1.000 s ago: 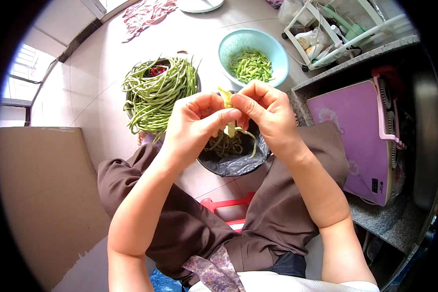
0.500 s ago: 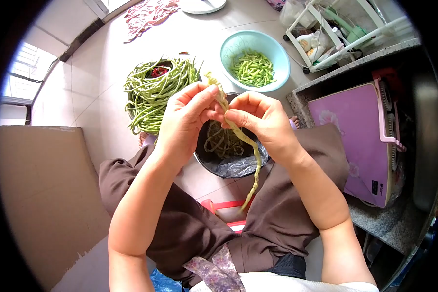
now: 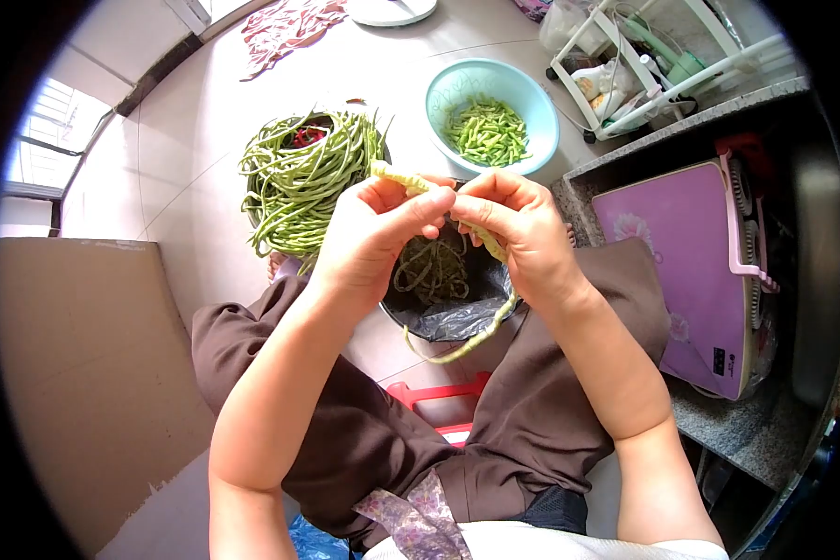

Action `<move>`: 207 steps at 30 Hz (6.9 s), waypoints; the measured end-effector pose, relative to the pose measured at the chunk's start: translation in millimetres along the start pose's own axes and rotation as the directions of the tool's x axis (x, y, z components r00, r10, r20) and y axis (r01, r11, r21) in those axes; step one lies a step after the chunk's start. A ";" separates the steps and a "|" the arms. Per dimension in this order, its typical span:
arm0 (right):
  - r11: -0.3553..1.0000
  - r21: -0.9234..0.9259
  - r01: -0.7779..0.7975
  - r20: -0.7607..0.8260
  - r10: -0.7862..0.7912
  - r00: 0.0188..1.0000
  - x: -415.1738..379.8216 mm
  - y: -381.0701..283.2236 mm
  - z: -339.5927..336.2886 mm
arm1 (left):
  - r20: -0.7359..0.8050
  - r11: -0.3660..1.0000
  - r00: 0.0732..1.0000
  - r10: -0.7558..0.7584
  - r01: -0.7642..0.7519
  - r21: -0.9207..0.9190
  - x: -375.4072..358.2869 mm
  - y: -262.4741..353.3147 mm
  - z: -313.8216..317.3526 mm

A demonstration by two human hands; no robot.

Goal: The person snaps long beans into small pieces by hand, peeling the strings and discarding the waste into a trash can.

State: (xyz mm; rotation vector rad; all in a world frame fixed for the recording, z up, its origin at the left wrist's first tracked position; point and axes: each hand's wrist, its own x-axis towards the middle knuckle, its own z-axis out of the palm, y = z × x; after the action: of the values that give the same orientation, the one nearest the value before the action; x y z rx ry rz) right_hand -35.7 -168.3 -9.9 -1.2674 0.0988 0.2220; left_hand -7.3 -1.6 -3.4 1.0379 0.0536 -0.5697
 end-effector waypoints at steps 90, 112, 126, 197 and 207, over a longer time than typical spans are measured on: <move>0.994 0.108 -0.034 -0.067 0.041 0.997 -2.4 7.2 1.5 | -0.045 0.993 0.995 -0.088 0.084 -0.079 3.0 -28.0 4.0; 0.999 0.000 0.045 -0.120 -0.045 0.992 -0.5 5.0 2.9 | -0.136 0.972 0.991 0.002 -0.034 -0.234 5.6 -14.5 3.9; 0.994 0.109 0.000 -0.064 0.007 0.998 -0.7 5.3 3.3 | -0.055 0.994 0.995 -0.082 0.078 -0.073 4.9 -29.7 8.3; 0.998 -0.044 0.054 -0.071 -0.057 0.996 0.5 5.9 1.5 | -0.148 0.991 0.988 -0.033 0.014 -0.131 5.6 -31.3 6.3; 0.997 -0.048 -0.063 -0.068 0.059 0.996 0.0 0.5 -4.0 | -0.162 0.981 0.987 0.023 -0.054 -0.187 10.8 -22.5 -3.1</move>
State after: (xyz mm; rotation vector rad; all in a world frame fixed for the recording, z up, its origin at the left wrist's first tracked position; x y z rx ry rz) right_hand -35.6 -172.0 -11.5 -1.3234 0.1900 0.2364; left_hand -7.9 -12.0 -26.3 0.8933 0.2242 -0.4363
